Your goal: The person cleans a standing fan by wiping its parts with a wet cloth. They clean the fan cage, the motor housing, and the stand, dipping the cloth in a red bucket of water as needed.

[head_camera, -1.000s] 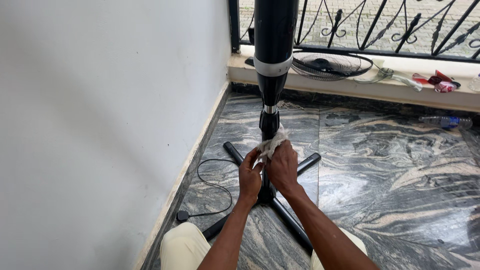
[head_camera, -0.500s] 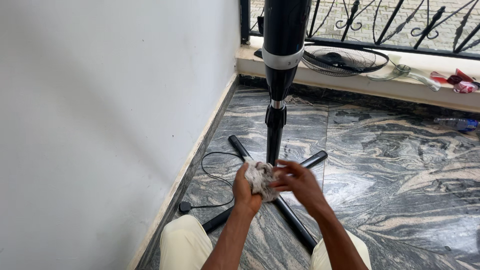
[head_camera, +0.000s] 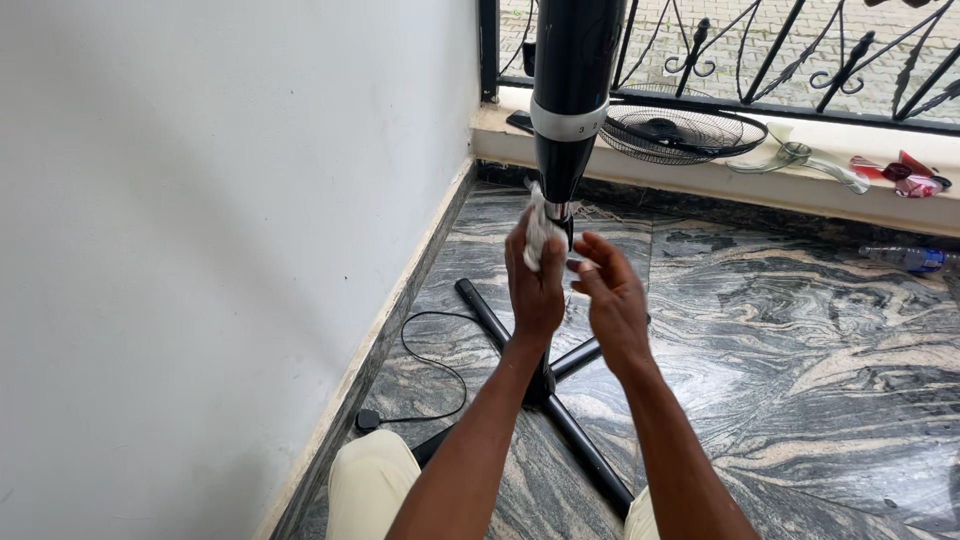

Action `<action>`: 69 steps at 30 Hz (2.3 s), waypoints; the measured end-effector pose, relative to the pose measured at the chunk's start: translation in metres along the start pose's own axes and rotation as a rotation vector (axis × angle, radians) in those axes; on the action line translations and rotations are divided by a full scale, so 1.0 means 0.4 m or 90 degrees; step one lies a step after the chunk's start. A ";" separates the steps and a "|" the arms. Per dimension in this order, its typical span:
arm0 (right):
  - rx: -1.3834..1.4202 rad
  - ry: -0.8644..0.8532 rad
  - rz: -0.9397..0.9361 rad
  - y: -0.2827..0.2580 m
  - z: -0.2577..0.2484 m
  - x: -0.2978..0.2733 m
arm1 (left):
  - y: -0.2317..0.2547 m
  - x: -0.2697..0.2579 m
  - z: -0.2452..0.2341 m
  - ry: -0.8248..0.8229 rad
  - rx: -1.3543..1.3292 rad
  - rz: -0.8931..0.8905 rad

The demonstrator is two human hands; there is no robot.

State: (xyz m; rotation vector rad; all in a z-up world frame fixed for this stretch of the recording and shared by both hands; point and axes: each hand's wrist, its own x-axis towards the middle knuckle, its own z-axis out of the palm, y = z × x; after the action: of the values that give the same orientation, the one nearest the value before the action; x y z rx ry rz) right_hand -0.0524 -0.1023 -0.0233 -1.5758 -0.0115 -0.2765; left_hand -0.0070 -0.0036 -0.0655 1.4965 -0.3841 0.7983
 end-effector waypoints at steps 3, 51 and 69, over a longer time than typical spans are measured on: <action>-0.061 -0.011 0.107 0.017 0.019 -0.027 | -0.063 -0.084 -0.005 -0.040 -0.026 -0.156; -0.186 0.161 -0.048 0.081 0.087 -0.045 | -0.134 -0.050 -0.126 -0.190 -0.205 -0.381; 0.051 -0.168 0.124 0.212 -0.009 0.243 | -0.170 -0.080 -0.108 -0.157 -0.075 -0.391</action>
State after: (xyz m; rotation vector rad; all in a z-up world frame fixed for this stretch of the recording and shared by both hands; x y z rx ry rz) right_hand 0.0565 -0.1245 -0.0889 -1.5110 -0.0730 0.0849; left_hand 0.0061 0.0382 -0.1403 1.4891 -0.1304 0.1045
